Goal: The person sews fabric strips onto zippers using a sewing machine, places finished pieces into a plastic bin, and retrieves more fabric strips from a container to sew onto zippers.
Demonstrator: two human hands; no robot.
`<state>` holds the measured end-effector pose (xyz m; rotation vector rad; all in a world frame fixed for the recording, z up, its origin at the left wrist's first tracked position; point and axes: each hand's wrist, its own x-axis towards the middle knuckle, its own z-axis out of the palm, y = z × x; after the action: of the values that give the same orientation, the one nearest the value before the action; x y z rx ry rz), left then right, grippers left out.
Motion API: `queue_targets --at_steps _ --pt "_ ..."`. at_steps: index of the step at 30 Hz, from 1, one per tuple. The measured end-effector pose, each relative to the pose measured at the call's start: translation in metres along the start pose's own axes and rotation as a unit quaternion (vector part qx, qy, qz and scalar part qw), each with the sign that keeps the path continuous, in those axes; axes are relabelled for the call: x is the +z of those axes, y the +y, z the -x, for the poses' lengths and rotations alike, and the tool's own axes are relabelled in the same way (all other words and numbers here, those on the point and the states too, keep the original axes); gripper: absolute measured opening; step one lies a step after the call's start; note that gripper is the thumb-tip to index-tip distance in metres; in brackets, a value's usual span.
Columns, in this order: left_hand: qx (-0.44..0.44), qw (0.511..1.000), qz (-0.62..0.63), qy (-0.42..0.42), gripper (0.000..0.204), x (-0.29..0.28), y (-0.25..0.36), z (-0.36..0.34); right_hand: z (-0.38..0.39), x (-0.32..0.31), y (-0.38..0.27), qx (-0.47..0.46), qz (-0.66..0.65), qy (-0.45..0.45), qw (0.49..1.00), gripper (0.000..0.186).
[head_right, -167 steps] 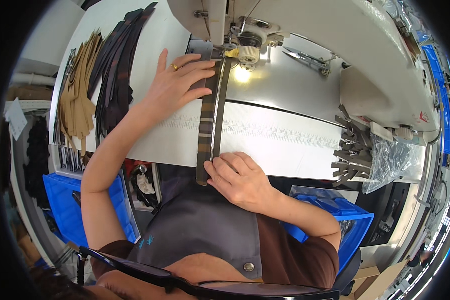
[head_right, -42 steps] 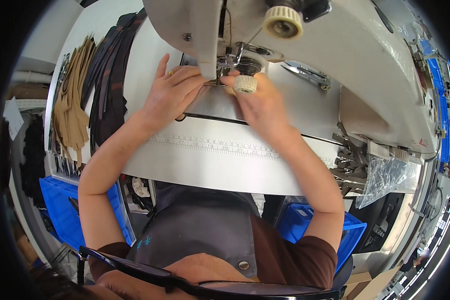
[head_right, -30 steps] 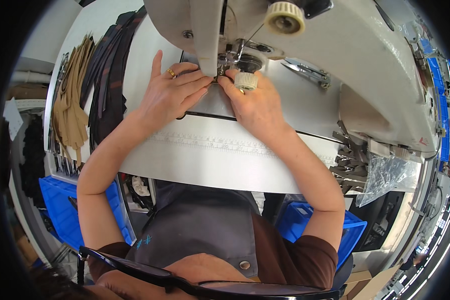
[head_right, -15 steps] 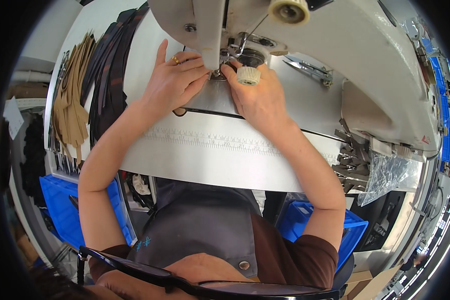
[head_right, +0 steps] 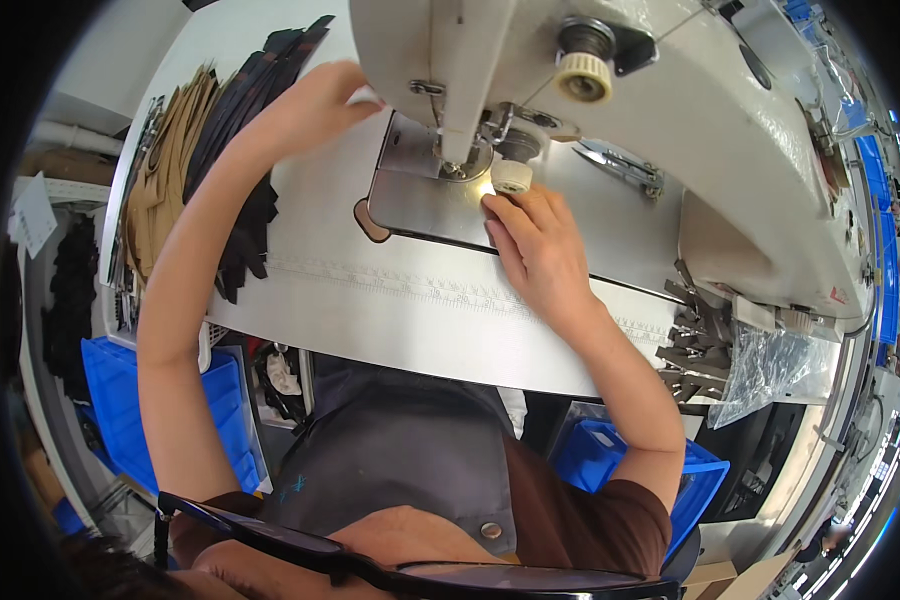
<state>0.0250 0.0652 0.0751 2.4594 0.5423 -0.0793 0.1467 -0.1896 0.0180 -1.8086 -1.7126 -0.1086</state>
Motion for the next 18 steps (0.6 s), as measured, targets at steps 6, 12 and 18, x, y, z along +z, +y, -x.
queue_targets --at_steps 6,12,18 --pt "-0.021 0.969 -0.001 0.245 0.042 0.030 -0.014 -0.125 -0.002 0.001 0.004 0.043 0.010 -0.032 0.999 0.023" --pt "0.141 0.820 0.088 0.547 0.030 0.093 -0.030 -0.174 -0.007 0.005 0.000 0.000 0.026 -0.004 1.000 0.023" --pt "0.027 0.619 0.636 0.460 0.031 0.025 -0.035 -0.059 -0.003 0.006 -0.006 -0.058 0.036 -0.019 0.997 0.031"
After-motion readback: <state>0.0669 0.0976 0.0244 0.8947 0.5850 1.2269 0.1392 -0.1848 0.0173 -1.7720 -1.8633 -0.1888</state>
